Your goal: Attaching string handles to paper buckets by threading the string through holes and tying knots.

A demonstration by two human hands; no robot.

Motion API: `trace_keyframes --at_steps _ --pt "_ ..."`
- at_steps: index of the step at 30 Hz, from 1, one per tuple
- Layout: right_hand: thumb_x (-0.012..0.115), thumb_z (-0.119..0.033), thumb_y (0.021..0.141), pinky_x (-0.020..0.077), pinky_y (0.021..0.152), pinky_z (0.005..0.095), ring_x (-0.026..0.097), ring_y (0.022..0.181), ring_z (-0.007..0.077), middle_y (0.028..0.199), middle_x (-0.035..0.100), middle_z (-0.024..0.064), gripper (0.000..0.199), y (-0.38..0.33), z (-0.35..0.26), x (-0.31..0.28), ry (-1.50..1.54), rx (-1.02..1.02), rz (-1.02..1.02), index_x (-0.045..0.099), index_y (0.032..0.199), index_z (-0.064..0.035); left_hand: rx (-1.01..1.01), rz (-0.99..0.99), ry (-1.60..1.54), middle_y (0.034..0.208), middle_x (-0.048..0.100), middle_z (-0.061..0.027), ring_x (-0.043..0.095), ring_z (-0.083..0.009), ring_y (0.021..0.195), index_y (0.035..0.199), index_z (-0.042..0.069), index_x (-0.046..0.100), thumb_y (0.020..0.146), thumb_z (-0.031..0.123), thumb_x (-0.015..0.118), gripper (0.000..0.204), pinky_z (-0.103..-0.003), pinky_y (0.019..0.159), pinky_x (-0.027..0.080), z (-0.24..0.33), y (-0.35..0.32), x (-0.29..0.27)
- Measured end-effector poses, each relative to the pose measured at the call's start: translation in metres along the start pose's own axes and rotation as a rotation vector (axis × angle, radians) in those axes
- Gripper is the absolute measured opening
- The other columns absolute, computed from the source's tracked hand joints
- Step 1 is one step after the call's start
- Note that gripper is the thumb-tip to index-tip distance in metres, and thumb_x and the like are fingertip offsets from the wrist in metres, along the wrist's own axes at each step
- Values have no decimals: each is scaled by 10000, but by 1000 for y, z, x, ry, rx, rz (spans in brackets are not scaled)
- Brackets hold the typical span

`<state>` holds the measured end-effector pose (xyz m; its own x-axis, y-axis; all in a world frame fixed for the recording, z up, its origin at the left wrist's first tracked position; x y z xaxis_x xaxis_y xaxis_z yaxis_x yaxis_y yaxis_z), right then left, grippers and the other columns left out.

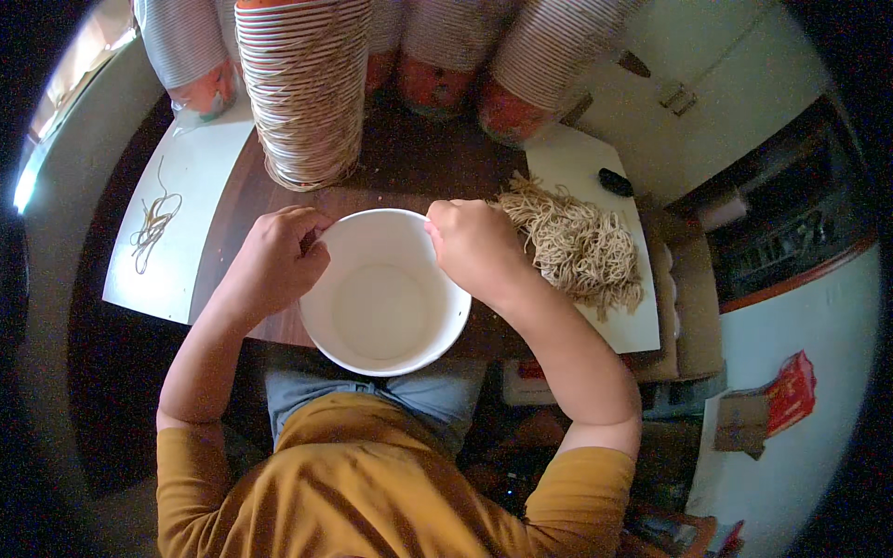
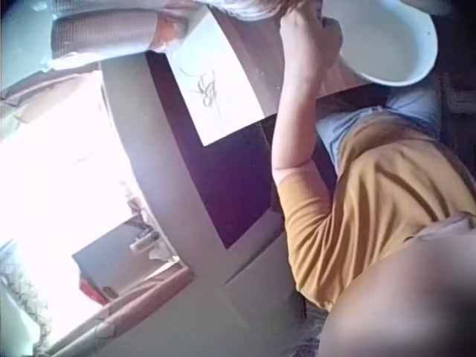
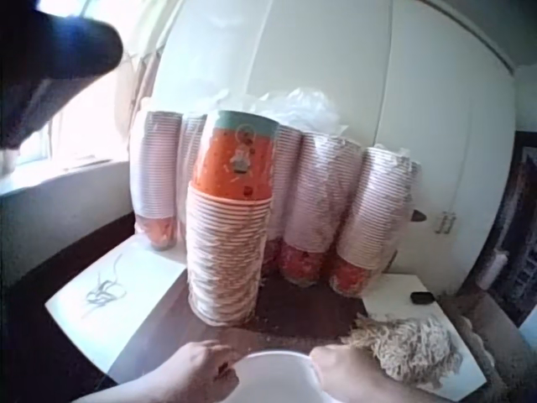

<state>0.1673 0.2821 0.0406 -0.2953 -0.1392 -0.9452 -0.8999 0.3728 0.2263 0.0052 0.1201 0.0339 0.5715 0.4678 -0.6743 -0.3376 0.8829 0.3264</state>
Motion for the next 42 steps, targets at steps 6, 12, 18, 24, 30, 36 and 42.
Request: trace_keyframes --at_steps 6,12,18,24,30,36,42 --pt "621 -99 866 510 638 273 626 721 96 810 682 74 171 -8 2 -12 493 274 -190 656 945 49 -46 2 29 842 624 -224 611 -387 826 919 -53 620 720 14 537 226 -427 747 500 1 -7 -6" --pt "618 -111 870 487 594 254 587 648 75 756 663 48 163 -3 0 -4 482 312 -99 656 901 45 -19 27 -5 854 623 -227 607 -396 832 945 -53 617 723 20 529 250 -438 764 500 1 -9 -3" --pt "594 -130 820 491 593 388 636 644 298 734 639 178 153 4 0 5 319 157 -11 638 770 8 -11 8 11 867 627 -231 610 -399 826 944 -58 617 726 21 529 249 -440 756 506 -1 -9 -2" --pt "564 -80 794 487 593 438 599 644 360 719 611 184 133 5 -3 7 112 -52 133 588 710 22 -8 57 -34 793 602 -224 598 -390 737 918 -59 605 694 11 529 247 -424 686 483 -3 -12 0" --pt "595 -103 825 488 612 342 629 669 262 753 645 161 148 0 0 0 279 -27 8 657 847 29 -55 3 -14 831 620 -234 610 -403 790 917 -63 609 730 24 533 219 -437 724 509 1 -12 -4" --pt "618 -147 825 487 612 337 635 668 249 755 655 150 192 -5 -2 1 302 98 -43 667 883 29 -40 31 -8 844 626 -240 619 -398 795 953 -72 616 733 21 528 255 -427 728 517 2 -12 -4" --pt "589 -116 840 457 569 383 589 611 308 676 595 178 168 2 -3 9 110 33 55 608 759 30 -14 87 -51 792 607 -232 601 -400 739 928 -57 611 697 19 523 259 -434 694 489 -4 -13 3"
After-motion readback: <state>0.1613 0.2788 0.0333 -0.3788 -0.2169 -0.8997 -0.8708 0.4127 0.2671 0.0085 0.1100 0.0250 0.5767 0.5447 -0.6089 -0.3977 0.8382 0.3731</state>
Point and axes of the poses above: each hand's wrist, its own y-axis towards the middle knuckle, its own x-axis out of the palm, z = x × y, the point moved 2 cm from there along y, towards the middle knuckle
